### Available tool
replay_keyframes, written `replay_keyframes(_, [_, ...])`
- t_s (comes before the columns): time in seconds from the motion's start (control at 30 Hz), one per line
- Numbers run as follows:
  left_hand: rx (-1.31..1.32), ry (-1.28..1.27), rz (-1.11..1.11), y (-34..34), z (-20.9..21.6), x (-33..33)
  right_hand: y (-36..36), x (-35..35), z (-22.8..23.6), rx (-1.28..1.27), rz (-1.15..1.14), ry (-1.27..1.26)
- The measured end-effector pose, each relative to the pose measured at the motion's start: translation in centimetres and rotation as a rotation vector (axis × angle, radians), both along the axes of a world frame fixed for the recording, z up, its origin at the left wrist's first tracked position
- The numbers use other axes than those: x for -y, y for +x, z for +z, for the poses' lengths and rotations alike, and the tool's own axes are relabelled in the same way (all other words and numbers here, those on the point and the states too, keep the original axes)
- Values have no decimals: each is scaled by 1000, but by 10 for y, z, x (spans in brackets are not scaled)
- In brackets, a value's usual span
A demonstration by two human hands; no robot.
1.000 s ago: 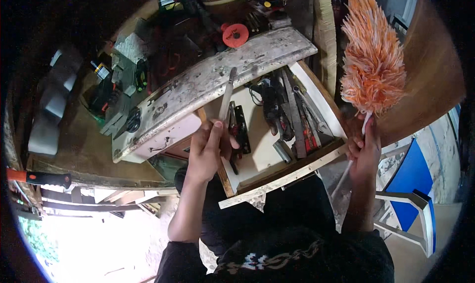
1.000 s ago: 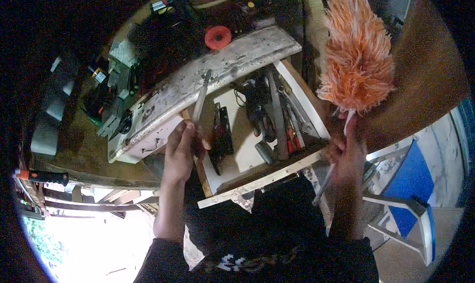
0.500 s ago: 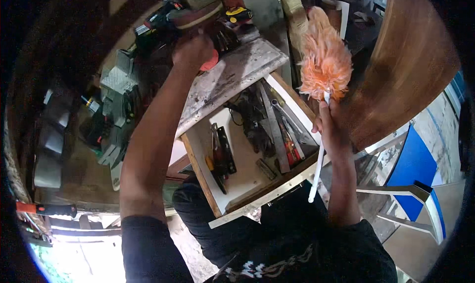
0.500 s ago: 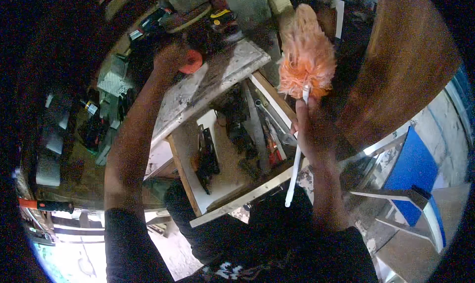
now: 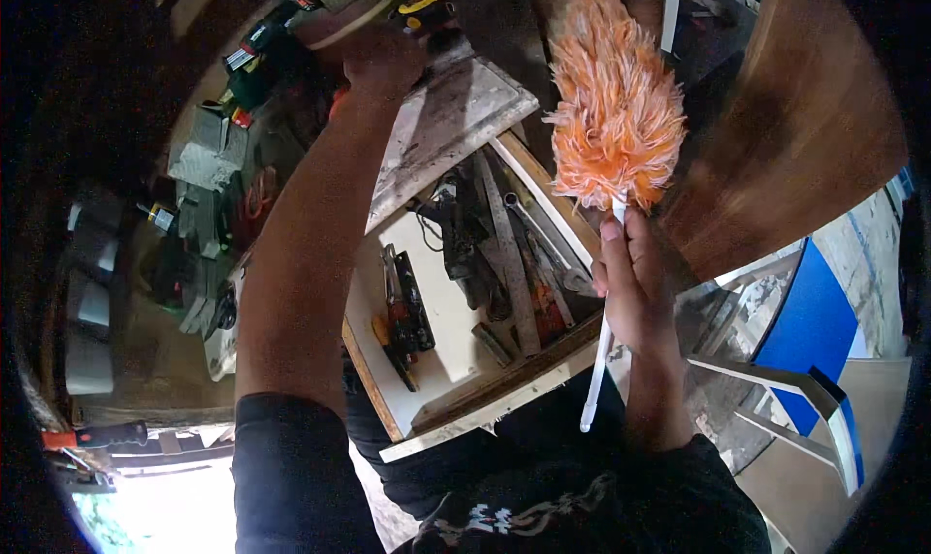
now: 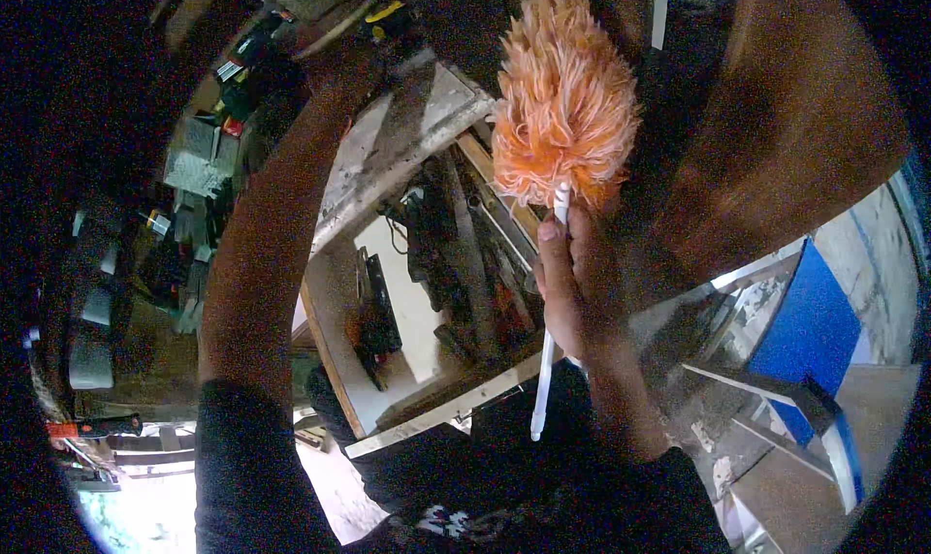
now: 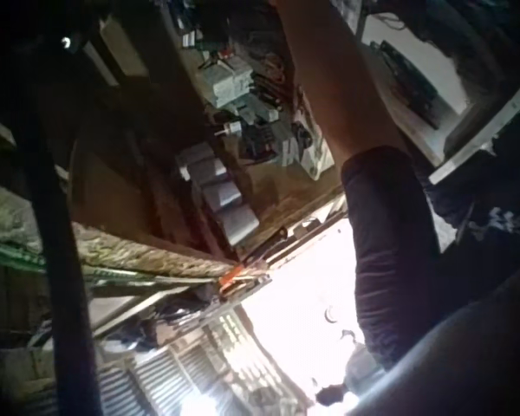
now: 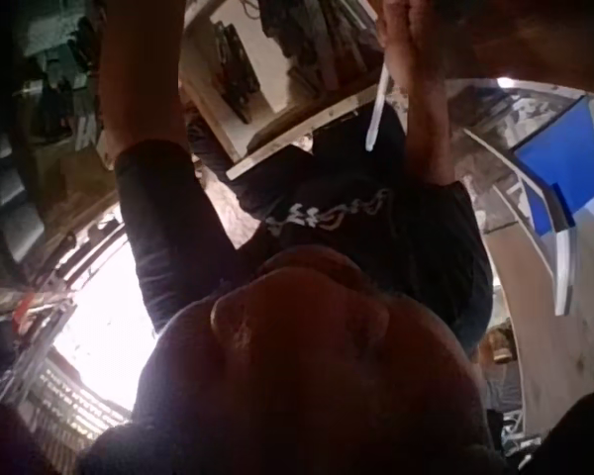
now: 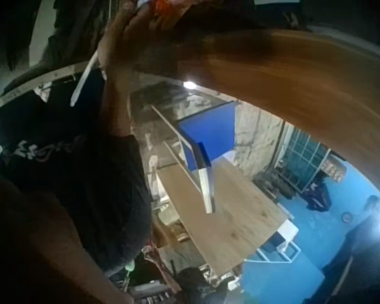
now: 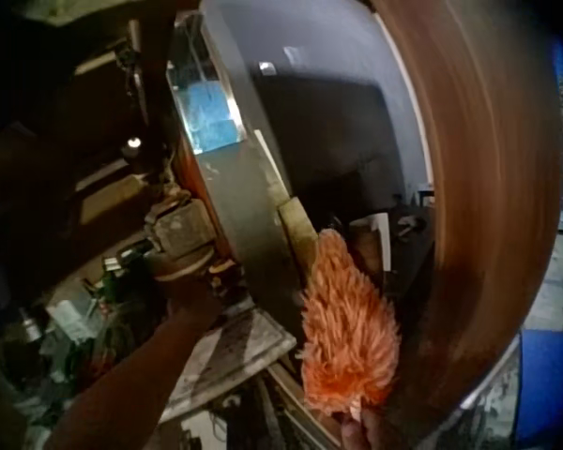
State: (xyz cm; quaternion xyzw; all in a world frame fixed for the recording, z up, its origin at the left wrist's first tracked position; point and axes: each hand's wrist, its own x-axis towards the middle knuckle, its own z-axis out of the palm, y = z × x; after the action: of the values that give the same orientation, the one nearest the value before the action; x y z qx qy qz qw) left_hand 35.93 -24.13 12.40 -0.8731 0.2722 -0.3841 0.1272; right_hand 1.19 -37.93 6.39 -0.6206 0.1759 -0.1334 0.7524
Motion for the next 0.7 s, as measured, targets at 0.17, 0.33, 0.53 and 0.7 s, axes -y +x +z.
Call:
replay_keyframes(0.17, [-267,307,78,12,-17,26,-4,10,-10,-9,39,-94])
replay_keyframes(0.33, [-221,-106,-15,33,-22,-7,-4,2,3,39,100,-173])
replay_keyframes(0.53, [-282,-125,13,-80,18,-17,-4,1,-4,91,128,-111])
replay_keyframes(0.7, [-450,-514,-220,-189,-4,-73,-5,7,-12,-31,75,-165])
